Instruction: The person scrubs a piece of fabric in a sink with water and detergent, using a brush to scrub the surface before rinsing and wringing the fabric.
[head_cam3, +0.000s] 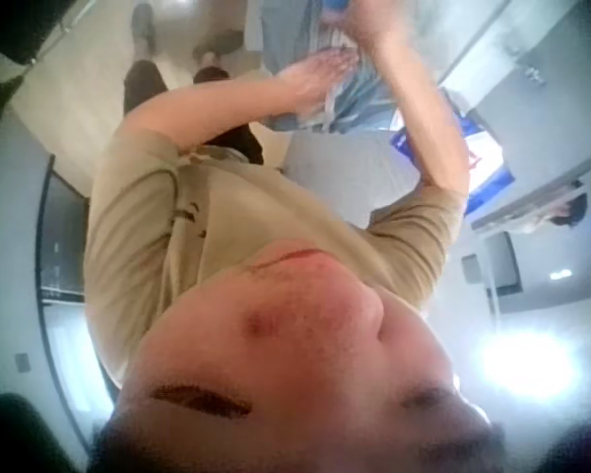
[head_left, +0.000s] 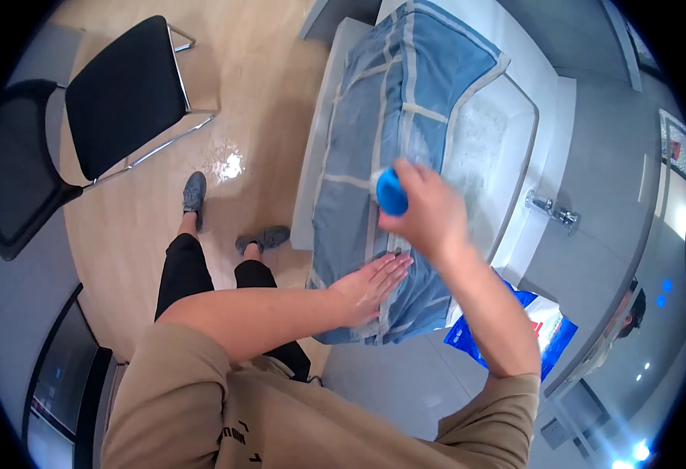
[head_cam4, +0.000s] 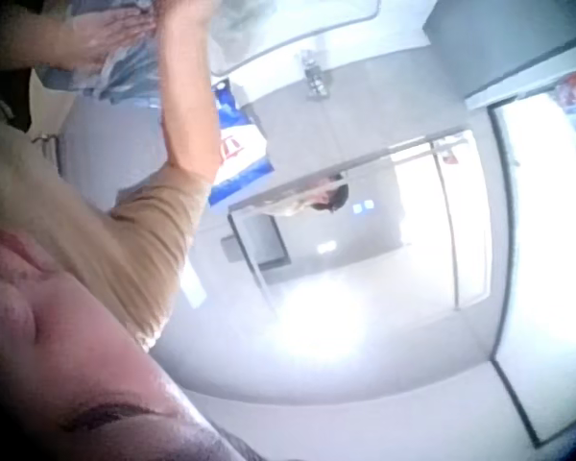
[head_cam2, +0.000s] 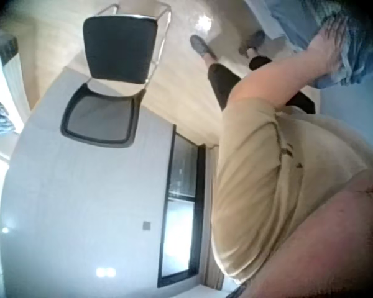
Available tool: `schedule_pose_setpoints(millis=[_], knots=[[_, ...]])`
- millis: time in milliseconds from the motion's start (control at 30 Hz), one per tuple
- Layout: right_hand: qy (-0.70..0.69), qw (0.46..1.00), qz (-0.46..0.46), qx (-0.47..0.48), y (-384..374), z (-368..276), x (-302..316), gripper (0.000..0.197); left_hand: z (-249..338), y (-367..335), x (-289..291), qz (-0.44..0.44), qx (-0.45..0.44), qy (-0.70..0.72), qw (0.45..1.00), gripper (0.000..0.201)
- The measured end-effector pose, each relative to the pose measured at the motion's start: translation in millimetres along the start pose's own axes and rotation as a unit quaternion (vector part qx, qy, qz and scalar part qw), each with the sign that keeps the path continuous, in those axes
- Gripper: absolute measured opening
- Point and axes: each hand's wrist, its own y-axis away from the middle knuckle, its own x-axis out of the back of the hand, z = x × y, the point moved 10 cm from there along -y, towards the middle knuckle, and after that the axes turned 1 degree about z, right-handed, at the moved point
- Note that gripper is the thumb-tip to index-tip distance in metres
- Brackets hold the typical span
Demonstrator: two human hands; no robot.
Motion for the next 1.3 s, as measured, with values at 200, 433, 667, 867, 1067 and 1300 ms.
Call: schedule_pose_setpoints(millis=[200,433,667,867,1067,1300], knots=[[0.04,0.996,0.057,-0.057,-139,26,62,0.06,-2,2,8,-0.003,0.001,-0.012,1.0,0.088],[0.048,0.994,0.055,-0.086,-152,40,78,0.059,-4,-2,13,-0.004,-0.003,0.026,1.0,0.089],[0.059,0.998,-0.013,0.03,-25,-17,14,0.057,-3,2,6,0.012,0.013,0.016,1.0,0.088],[0.058,0.996,0.063,-0.028,-106,10,49,0.052,-4,4,11,0.011,-0.003,0.012,1.0,0.085],[0.081,0.986,0.136,-0.041,-130,14,84,0.045,-1,0,11,0.015,-0.004,0.023,1.0,0.085],[-0.016,0.969,0.232,-0.083,-59,14,61,0.029,-12,10,21,0.029,-0.008,0.059,0.998,0.076]])
